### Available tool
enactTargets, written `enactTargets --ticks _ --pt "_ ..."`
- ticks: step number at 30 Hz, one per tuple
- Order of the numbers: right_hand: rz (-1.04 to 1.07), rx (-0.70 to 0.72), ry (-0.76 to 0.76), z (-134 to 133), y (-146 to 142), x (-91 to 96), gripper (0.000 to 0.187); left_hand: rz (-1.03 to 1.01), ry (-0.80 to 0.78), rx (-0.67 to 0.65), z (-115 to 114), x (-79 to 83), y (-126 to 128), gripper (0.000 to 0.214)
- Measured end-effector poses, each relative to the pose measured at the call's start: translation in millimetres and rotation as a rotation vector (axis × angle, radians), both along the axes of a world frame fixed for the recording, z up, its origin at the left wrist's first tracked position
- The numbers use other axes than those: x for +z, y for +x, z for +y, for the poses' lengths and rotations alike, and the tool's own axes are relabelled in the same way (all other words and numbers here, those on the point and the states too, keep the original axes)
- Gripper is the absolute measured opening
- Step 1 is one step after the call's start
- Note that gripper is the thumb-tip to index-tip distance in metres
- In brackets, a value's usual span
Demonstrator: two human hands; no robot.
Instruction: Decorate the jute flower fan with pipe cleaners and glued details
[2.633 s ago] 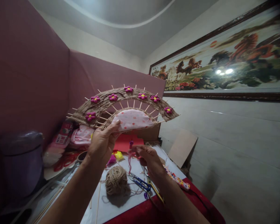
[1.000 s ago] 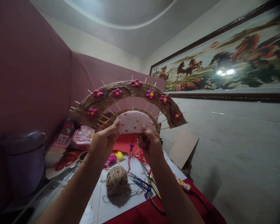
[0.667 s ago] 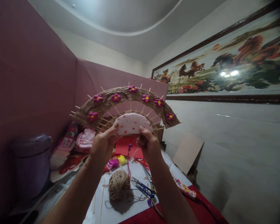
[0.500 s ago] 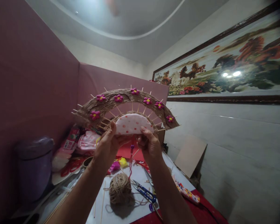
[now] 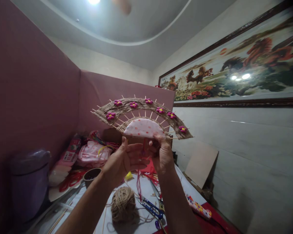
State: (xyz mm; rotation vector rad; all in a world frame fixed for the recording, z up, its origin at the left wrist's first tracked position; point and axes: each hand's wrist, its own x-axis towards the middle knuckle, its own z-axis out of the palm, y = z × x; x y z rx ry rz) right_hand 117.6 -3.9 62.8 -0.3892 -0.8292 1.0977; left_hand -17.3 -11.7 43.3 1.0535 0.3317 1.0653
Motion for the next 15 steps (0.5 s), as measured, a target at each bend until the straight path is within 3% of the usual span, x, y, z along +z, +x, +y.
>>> enactTargets --ticks 10,15 --pt "0.072 -0.025 0.01 8 15 1.0 0.019 0.079 -0.021 -0.059 -1 -5.4 4 0.051" --pt "0.101 -0.018 0.004 5 17 2.3 0.018 0.089 -0.011 -0.054 -1 -10.9 7 0.029"
